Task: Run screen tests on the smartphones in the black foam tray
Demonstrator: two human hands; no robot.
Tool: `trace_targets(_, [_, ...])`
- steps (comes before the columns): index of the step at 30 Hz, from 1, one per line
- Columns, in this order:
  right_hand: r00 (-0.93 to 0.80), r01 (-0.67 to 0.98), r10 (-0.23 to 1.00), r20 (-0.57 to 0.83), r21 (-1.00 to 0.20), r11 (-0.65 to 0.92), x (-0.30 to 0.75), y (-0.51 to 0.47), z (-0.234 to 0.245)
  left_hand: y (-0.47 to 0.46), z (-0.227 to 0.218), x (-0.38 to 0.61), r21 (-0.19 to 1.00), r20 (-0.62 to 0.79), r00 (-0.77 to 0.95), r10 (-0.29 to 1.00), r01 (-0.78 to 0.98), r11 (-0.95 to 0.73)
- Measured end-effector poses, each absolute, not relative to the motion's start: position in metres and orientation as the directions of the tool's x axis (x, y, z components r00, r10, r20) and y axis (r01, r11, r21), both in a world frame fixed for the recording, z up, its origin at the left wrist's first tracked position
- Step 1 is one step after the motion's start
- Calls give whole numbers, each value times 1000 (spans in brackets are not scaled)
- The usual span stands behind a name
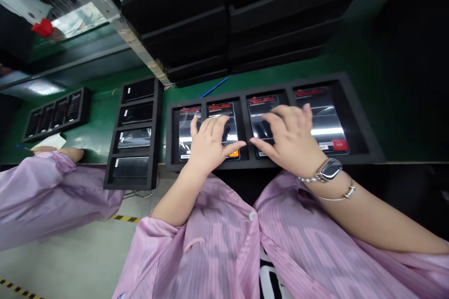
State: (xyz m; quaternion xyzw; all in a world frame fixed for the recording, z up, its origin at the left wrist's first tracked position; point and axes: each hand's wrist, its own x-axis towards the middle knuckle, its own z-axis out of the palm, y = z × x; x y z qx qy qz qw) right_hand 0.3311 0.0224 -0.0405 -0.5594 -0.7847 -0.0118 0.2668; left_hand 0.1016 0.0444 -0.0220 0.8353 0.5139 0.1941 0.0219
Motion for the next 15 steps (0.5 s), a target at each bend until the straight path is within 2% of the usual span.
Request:
trace_targets(4, [-304,863,887,347,-294,411,332,24,-33,42,-14,97,233,267,410,872,851,-471])
trace_targets(7, [-230,884,872,433,-281,372,355,20,-24,38,-2,73,295,339,342,876,846,-445])
trace_targets(11, [-106,935,846,523,-237,263,409,13,-29,33,3,24,351,464,168,870,867,-354])
trace_targets(15, [-63,978,780,622,-116,171,438,8,-55,27,-8,4,284,457,83,885,930,-234])
